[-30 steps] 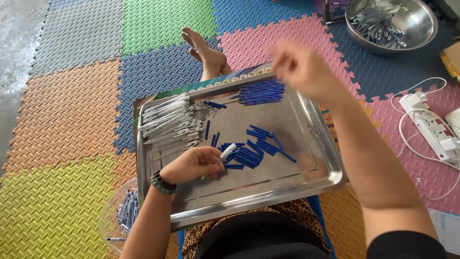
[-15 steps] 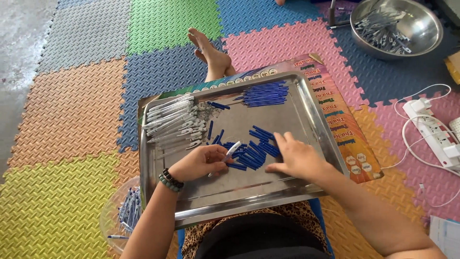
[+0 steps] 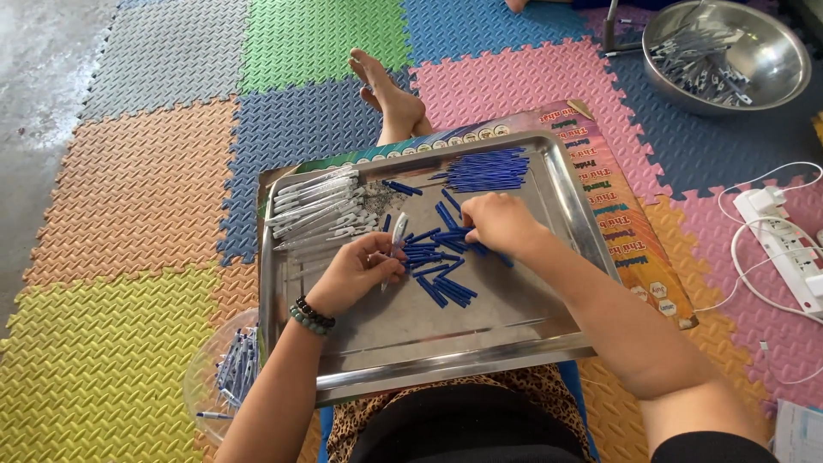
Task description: Assembling pens by manually inserting ink refills into pen barrels on a metal tray.
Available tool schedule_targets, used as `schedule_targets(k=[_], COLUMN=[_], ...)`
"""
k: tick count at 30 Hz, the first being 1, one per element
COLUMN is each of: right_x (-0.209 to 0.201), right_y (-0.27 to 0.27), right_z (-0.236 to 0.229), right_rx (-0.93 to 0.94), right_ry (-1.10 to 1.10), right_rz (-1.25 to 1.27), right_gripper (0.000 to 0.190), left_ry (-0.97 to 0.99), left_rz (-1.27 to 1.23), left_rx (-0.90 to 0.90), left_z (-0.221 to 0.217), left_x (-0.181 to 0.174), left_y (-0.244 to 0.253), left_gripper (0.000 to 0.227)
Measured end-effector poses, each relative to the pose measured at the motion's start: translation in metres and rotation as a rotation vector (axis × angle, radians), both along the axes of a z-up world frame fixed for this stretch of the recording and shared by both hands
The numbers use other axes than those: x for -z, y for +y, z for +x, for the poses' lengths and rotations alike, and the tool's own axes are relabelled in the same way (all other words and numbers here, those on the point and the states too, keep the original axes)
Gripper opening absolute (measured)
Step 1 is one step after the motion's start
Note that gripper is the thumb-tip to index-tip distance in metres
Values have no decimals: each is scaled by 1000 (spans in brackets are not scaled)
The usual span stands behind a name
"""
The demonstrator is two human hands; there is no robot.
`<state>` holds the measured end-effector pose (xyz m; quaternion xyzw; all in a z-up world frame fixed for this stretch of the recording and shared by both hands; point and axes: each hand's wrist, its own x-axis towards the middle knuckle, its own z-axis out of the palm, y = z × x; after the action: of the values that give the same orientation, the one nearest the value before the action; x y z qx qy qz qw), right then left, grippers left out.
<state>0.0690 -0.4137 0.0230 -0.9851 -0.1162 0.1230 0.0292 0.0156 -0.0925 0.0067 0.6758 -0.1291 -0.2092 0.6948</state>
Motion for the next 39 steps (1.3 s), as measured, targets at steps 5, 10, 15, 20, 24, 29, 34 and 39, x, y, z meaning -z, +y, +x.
schedule_targets(k=[5,10,15,20,24,29,34,39], right_x=[-24,-73,-61,-53,-54,-44,-29,-26], right_y=[-4,8,16,16,18,15,11,12], right_z=[4,-24,-30,-34,-35,-34,-25,-26], right_rx=[-24,53,87,11,-54,-104,-215,-304], right_ry=[-178,-269,-140,-200,-223,-259,-362,-555], right_rz=[212,844,1137,1121,1088,1022,914,621], right_gripper=[14,10,22,19,19,19,16,15], left_ry=[-47,-62,-188,-300,-362,-378,-533,-572], left_rz=[-13,-32,102,162,219,259,378,435], left_rx=[-82,-164,-219,-249,-241,-226,-238,-181], left_z=[-1,-3,-2,-6,-7,-7,-8,-13], left_x=[6,7,8,-9,-13,-17,-13,-18], left_y=[2,-5,-4,-7,-6,-5,-3,-6], left_gripper=[39,36,37,32,33,34,32,30])
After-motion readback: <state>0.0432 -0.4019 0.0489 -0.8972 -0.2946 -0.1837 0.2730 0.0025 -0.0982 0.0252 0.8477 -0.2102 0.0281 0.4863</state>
